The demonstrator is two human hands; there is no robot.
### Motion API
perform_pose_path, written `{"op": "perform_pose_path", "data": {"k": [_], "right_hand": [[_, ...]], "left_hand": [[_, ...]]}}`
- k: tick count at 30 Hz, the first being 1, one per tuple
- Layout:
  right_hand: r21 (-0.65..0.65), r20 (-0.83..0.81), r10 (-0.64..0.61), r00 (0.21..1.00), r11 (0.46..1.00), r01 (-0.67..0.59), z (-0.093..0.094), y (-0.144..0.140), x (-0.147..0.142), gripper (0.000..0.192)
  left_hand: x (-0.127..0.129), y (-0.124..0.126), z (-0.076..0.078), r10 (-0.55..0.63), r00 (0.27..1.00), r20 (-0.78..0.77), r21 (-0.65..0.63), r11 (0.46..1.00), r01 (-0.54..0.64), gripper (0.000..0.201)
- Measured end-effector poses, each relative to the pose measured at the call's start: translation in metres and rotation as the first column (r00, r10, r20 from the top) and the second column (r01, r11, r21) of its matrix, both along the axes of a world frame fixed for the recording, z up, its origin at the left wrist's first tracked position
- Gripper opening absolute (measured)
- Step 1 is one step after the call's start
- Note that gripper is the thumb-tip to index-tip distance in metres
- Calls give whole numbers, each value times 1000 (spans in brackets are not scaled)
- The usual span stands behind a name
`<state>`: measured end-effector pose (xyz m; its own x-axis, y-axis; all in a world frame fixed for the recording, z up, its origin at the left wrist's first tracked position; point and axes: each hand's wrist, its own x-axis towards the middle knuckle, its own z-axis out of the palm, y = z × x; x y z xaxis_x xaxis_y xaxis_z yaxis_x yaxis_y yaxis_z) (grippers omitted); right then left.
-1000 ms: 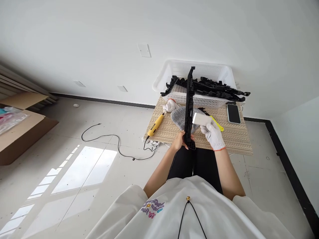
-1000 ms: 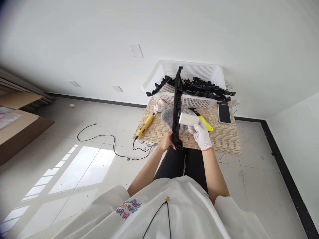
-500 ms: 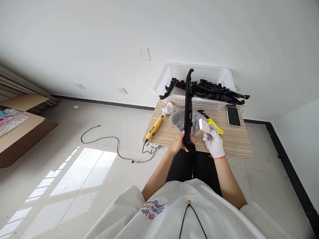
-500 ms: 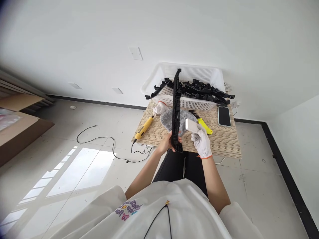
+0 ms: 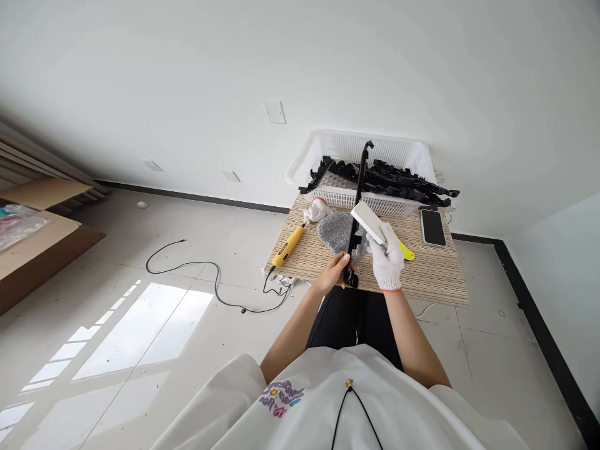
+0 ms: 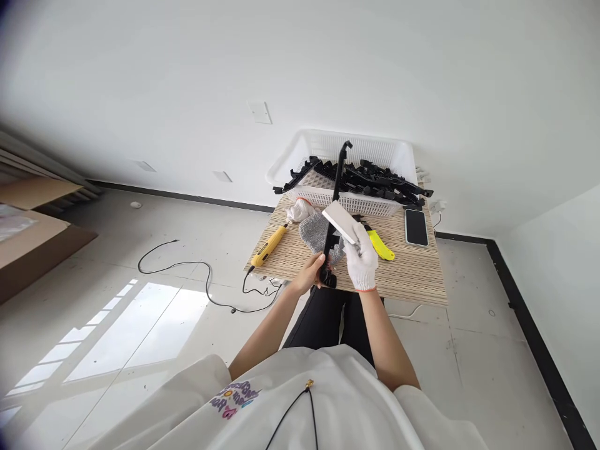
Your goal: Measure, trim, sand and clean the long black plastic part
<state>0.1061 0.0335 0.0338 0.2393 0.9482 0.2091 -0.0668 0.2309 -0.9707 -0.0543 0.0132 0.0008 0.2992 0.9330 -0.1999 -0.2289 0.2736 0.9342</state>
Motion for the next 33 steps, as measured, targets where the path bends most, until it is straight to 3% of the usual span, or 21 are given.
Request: {"op": "perform_pose_path", "data": {"k": [3, 6, 7, 11, 14, 17, 20, 24, 28, 31, 33], "right_hand": [[40, -78, -7, 997, 999, 10, 22, 5, 9, 58], [4, -23, 229, 973, 974, -228, 37, 4, 21, 54], [-26, 10, 254, 967, 967, -253, 40, 3, 23, 53], [-87, 37, 166, 985, 983, -163, 39, 0, 25, 50], [-114, -30, 199, 979, 973, -202, 33, -4, 22, 49], [-78, -139, 137, 981, 986, -149, 29, -6, 18, 43], [-115, -139, 206, 969, 968, -223, 27, -2, 14, 34], [-73, -167, 99, 981, 991, -112, 28, 12, 8, 28], [-84, -141, 235, 962, 965, -248, 38, 27, 6, 25], [1, -146, 149, 978, 989, -151, 51, 35, 6, 19], [-20, -60, 273, 960, 961, -275, 60, 42, 6, 18]], "left_hand": [[-1, -2, 1, 5, 1000, -10, 19, 1000, -5, 58], [0, -6, 2, -4, 1000, -21, 33, 999, 5, 56], [0, -7, 2, -8, 1000, -24, 35, 999, 8, 56], [0, -9, 3, -21, 999, -27, 30, 999, 22, 52], [-2, -9, 3, -30, 999, -23, 23, 999, 31, 58], [-3, -9, 5, -36, 999, -17, 31, 999, 36, 69], [-4, -9, 6, -33, 999, 32, 25, 999, 32, 74], [-4, -10, 4, -21, 996, 89, 16, 1000, 20, 76], [-4, -12, 3, 9, 996, 92, 14, 1000, -11, 70], [-3, -12, 3, 20, 998, 65, 29, 999, -22, 67], [-2, -13, 3, 25, 999, 39, 50, 998, -27, 65]]}}
